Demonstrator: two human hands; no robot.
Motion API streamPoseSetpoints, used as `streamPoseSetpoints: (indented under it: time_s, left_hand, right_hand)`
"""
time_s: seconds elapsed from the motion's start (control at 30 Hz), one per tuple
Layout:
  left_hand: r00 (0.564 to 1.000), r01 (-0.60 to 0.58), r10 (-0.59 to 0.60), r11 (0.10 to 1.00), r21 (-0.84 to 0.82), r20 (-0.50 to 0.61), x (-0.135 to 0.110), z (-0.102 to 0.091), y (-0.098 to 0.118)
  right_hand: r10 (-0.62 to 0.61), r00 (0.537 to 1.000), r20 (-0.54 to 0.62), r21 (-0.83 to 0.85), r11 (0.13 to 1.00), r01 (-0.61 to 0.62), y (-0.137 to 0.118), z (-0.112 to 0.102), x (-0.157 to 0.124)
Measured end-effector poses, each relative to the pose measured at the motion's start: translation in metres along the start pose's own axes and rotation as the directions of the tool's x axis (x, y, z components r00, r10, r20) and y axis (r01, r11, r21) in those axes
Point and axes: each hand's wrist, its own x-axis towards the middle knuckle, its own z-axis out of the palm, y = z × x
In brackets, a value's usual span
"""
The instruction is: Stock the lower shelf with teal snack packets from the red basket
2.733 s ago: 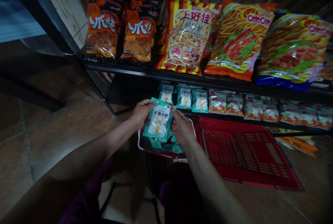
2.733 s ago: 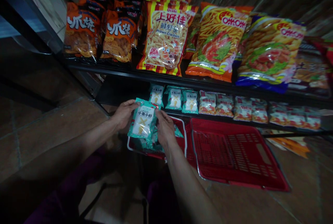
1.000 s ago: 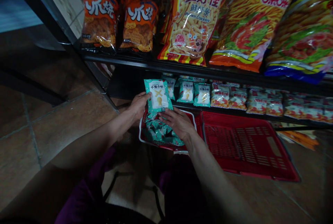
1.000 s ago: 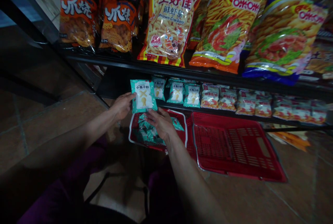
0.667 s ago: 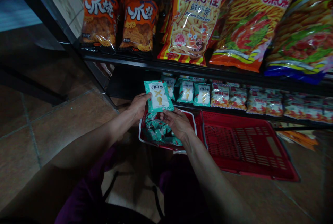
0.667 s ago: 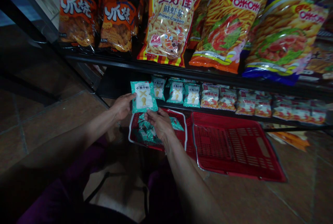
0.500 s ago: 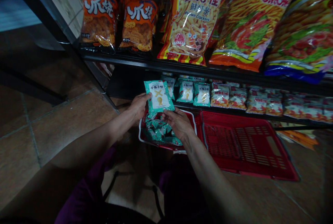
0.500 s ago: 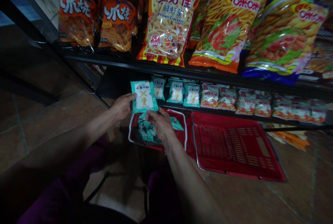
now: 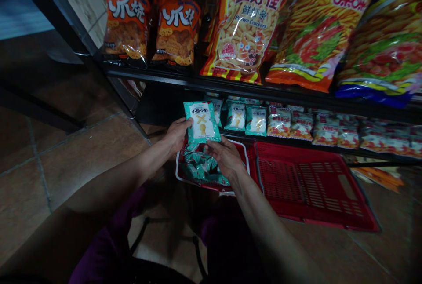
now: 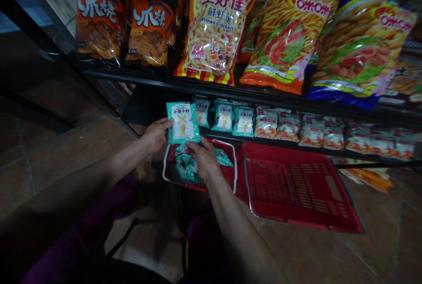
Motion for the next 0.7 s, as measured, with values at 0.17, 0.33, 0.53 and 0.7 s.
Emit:
streamPoseSetpoints:
  time_s: [0.17, 0.33, 0.53, 0.7]
  left_hand:
    - [1.000, -0.011, 0.011, 1.000, -0.020, 0.019, -0.0001, 0.0006, -0.0007]
    - [0.999, -0.010, 0.009, 0.999, -0.038, -0.033, -0.0016, 0.0030, 0.0001]
    - [0.999, -0.033, 0.031, 0.999, -0.040, -0.034, 0.0031, -0.0004, -0.0020]
    - [0.998, -0.021, 0.022, 1.000, 0.017, -0.052, 0.0047, -0.0037, -0.0051]
  right_hand:
    - [-0.020, 1.000, -0.013, 0.017, 1.000, 0.020, 0.0025, -0.0010, 0.0016]
    - [0.016, 1.000, 0.016, 0.072, 0.997, -0.017, 0.0040, 0.0015, 0.0020]
    - [-0.008, 0.999, 0.032, 0.028, 1.000, 0.007, 0.0051, 0.0043, 0.0015]
    - [0.013, 1.000, 0.014, -0.055, 0.998, -0.012, 0.0077, 0.0069, 0.0009]
